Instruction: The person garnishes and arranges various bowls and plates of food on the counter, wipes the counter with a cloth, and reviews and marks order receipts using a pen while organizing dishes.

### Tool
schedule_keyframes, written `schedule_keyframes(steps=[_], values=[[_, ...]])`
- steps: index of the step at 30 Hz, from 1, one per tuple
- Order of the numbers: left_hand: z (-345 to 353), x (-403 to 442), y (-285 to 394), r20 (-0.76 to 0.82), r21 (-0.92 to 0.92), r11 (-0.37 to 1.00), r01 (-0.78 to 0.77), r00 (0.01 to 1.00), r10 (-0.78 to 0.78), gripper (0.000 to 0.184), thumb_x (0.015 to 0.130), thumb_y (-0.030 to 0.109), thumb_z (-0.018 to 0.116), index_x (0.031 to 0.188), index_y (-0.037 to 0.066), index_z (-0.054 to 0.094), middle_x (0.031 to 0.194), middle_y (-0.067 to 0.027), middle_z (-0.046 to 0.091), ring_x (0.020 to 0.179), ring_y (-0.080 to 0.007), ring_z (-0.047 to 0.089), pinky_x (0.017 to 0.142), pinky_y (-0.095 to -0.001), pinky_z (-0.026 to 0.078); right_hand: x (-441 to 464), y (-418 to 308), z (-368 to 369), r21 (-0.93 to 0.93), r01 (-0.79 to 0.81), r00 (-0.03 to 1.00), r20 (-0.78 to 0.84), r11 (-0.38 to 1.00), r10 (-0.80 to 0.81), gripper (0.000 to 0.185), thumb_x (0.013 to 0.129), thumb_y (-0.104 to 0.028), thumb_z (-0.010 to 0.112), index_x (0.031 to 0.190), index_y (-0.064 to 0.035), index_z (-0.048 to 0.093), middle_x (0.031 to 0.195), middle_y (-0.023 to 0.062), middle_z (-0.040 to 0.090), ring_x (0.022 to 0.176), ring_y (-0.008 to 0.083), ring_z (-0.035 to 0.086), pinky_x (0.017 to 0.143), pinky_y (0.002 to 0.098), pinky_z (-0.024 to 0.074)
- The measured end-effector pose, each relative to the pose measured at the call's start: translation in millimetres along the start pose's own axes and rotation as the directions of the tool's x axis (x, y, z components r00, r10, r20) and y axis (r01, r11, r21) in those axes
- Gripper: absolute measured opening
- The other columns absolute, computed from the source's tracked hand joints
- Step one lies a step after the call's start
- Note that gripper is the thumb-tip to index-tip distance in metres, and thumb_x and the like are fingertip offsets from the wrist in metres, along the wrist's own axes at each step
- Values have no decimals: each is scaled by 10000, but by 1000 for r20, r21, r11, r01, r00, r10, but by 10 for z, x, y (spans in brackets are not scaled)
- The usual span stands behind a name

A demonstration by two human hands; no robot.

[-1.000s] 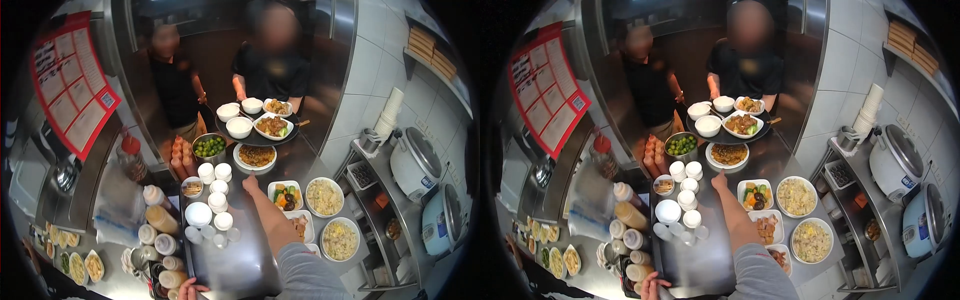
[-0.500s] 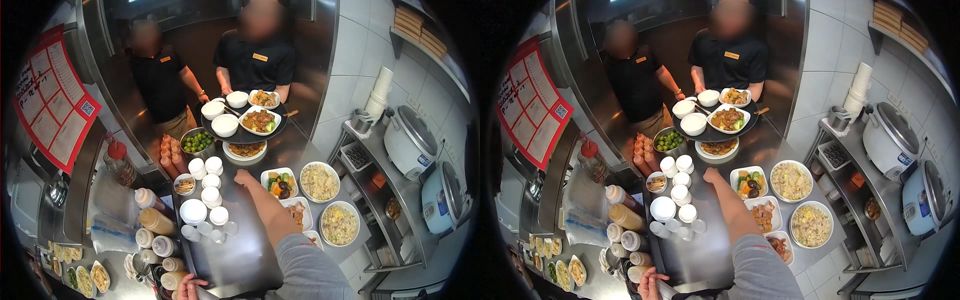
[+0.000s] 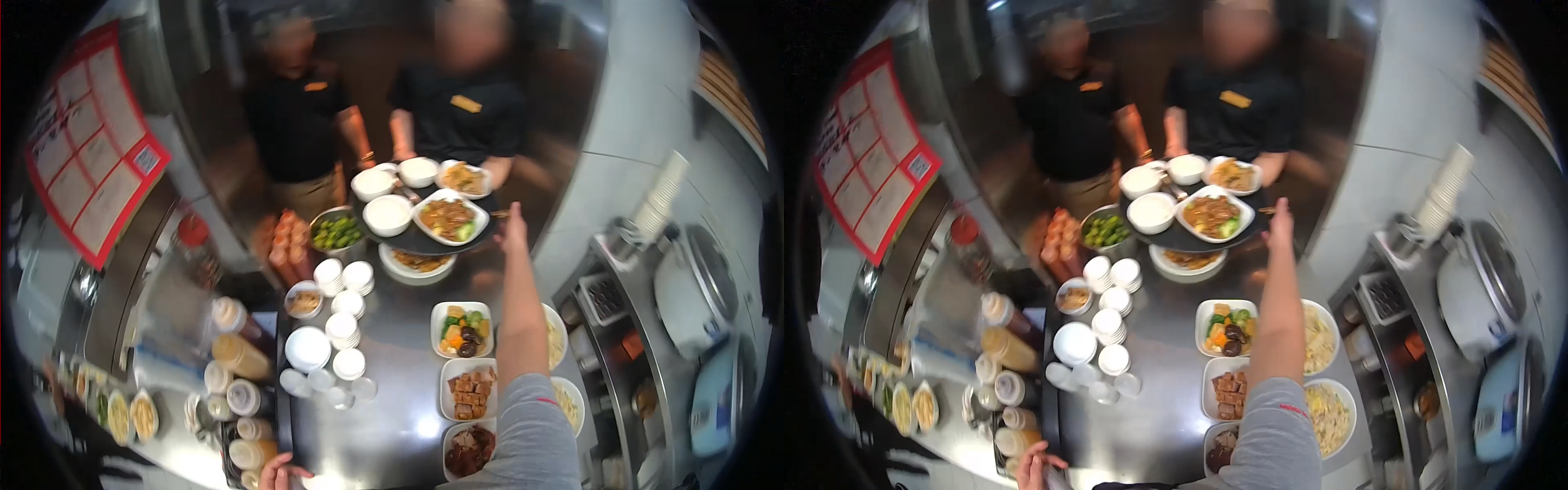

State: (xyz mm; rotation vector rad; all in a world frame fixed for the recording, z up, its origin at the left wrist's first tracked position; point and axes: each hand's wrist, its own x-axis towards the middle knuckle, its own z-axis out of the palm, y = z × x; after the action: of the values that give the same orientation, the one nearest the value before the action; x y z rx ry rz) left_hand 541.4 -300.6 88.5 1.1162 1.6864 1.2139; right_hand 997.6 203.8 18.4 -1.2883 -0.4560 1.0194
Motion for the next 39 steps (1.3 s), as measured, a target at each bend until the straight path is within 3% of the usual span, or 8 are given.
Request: schedule_keyframes(steps=[3, 8, 15, 23, 26, 32, 36, 39], values=[[112, 16, -272, 44, -144, 990, 2, 999, 5, 317, 951, 236, 425, 1155, 0, 483, 799, -134, 627, 797, -181, 593, 815, -291, 407, 450, 94, 100, -223, 213, 977, 46, 951, -208, 308, 893, -370, 432, 1027, -133, 577, 978, 51, 593, 870, 191, 536, 602, 358, 425], [84, -1, -128, 60, -189, 980, 69, 996, -58, 309, 963, 244, 416, 1152, 15, 501, 840, -99, 640, 835, -137, 589, 824, -254, 387, 516, 57, 61, 331, 710, 703, -362, 621, -612, 232, 912, -195, 403, 932, 4, 522, 780, 97, 590, 680, 193, 571, 604, 314, 499], [56, 62, -172, 122, -285, 950, 127, 988, -95, 317, 962, 258, 423, 1175, 34, 498, 844, -75, 637, 845, -132, 587, 855, -268, 368, -2182, 201, 1237, 375, 706, 539, 266, 601, -799, 221, 912, -192, 472, 1032, -7, 454, 697, 44, 515, 598, 128, 502, 608, 257, 461], [-317, -309, -299, -47, -293, 956, 28, 998, -44, 337, 952, 281, 442, 1163, 26, 505, 801, -84, 639, 810, -127, 574, 817, -265, 380, -2766, 1802, 2234, -45, 918, 230, 870, 395, -437, 508, 903, -204, 498, 1318, 11, 299, 1151, 240, 522, 1080, 328, 525, 896, 361, 415], [-535, -444, -393, -78, -326, 945, 8, 996, -35, 346, 949, 292, 446, 1154, 20, 507, 783, -98, 639, 779, -130, 567, 753, -264, 402, -3086, 1512, 1697, 119, 487, 524, 752, 865, -399, 439, 935, -185, 459, 1312, -13, 314, 1149, 156, 530, 1045, 203, 529, 867, 310, 428], [-998, -264, -418, -6, -350, 917, -192, 979, 203, 314, 952, 243, 433, 1141, 1, 496, 795, -124, 633, 776, -163, 591, 743, -274, 416, -4521, 1264, -88, -218, 260, 651, 759, 941, -3, 244, 930, -234, 494, 1078, -41, 515, 897, 13, 565, 842, 115, 533, 778, 256, 428], [-1101, -36, -397, 120, -416, 877, -242, 941, 316, 284, 943, 214, 438, 1134, 13, 501, 808, -116, 623, 770, -154, 578, 759, -285, 431, -5535, 1491, -474, -404, -114, 120, 901, 907, 417, 573, 915, -456, 441, 1340, -102, 291, 1220, 106, 507, 1080, 199, 528, 874, 342, 427], [-1065, 72, -250, 347, -239, 906, -350, 840, 417, 263, 934, 147, 433, 1144, 0, 496, 839, -114, 635, 780, -145, 579, 754, -273, 436, -6211, 1498, -200, -283, -461, 54, 937, 841, 345, 635, 913, -386, 483, 1400, -138, 158, 1218, 116, 476, 1077, 199, 516, 907, 357, 412]])
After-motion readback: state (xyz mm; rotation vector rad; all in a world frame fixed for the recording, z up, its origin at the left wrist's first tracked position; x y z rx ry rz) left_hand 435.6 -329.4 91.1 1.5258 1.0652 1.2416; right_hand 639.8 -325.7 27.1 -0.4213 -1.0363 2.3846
